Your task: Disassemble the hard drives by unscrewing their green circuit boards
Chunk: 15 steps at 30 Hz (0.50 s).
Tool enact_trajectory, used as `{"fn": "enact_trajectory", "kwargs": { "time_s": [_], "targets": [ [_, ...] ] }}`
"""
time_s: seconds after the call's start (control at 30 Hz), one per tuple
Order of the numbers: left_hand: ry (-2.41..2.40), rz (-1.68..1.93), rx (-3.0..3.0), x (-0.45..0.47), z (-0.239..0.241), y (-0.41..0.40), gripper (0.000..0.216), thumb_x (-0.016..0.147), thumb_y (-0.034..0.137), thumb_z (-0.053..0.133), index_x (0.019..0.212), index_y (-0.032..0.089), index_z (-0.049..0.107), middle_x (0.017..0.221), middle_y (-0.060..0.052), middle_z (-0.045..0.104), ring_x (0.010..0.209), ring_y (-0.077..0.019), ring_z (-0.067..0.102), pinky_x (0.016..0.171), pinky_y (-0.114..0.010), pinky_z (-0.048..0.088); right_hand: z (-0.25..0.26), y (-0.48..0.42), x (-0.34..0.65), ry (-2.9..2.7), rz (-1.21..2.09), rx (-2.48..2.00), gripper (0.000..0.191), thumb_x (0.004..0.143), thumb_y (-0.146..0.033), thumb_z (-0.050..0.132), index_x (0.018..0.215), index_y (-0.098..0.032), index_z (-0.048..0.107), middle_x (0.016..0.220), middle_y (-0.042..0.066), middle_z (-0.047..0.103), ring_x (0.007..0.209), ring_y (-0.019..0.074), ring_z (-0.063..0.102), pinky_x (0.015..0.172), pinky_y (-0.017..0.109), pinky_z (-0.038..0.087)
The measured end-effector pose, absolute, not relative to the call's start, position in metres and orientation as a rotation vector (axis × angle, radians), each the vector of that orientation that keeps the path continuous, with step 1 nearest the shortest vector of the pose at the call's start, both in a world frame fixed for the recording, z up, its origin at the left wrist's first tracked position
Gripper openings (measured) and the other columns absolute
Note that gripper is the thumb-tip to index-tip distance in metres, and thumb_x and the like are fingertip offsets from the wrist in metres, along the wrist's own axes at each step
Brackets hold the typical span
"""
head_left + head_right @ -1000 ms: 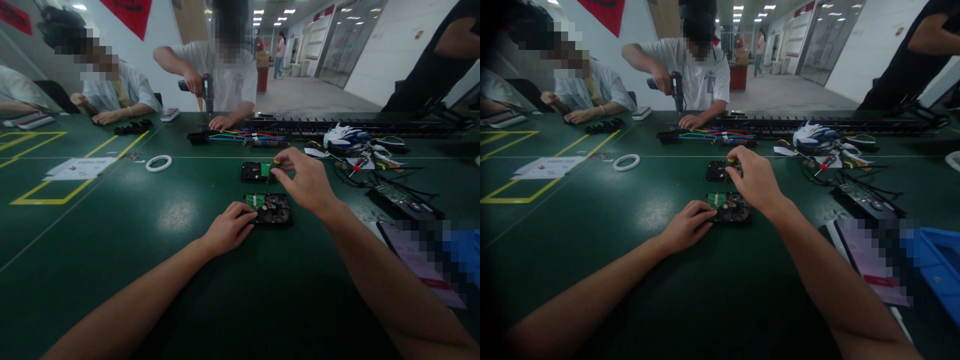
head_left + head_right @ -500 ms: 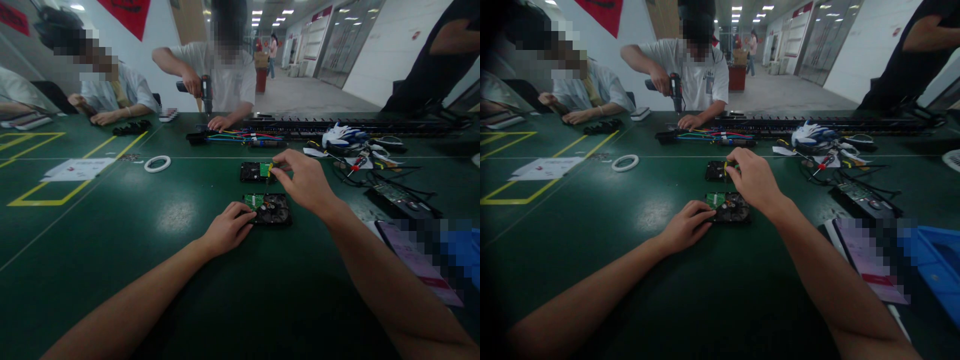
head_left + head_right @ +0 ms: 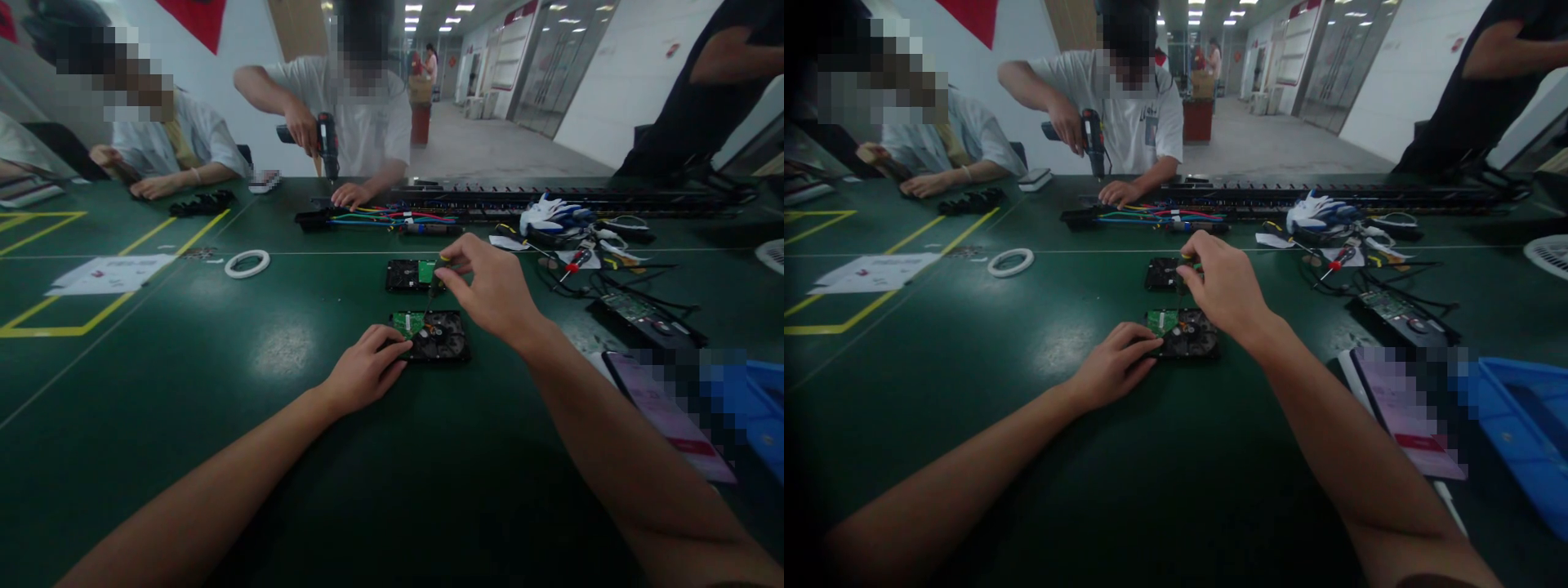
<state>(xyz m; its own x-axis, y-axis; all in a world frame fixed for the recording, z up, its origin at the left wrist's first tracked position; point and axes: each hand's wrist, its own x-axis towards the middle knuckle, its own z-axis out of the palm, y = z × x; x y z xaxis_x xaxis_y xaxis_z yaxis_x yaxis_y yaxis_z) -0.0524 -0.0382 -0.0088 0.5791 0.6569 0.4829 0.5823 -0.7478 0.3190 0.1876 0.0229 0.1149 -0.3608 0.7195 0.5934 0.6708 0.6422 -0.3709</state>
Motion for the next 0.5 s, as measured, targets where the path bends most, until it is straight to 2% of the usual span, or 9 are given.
{"fn": "enact_trajectory", "kwargs": {
  "time_s": [0.37,0.5],
  "targets": [
    [1.052,0.909,2.683,-0.0524,-0.0101,-0.0373,0.038,0.096,0.024,0.056,0.134,0.022,0.057,0.122,-0.013,0.058,0.114,-0.026,0.056,0.09,-0.047,0.059,0.1175,0.0204,0.1858,-2.163,0.057,-1.015,0.014,0.09,-0.024,0.062,0.104,-0.022,0.063,0.109,0.01,0.069,0.097,0.0281,0.065,0.084,0.043,0.049],
    [1.064,0.894,2.682,-0.052,-0.0086,-0.0381,0.038,0.096,0.025,0.057,0.134,0.022,0.058,0.122,-0.012,0.057,0.115,-0.0254,0.056,0.092,-0.046,0.058,0.1154,0.0211,0.185,-2.125,0.077,-1.049,0.013,0.09,-0.03,0.066,0.099,-0.022,0.061,0.101,0.008,0.071,0.091,0.027,0.066,0.08,0.041,0.049]
  ]
}}
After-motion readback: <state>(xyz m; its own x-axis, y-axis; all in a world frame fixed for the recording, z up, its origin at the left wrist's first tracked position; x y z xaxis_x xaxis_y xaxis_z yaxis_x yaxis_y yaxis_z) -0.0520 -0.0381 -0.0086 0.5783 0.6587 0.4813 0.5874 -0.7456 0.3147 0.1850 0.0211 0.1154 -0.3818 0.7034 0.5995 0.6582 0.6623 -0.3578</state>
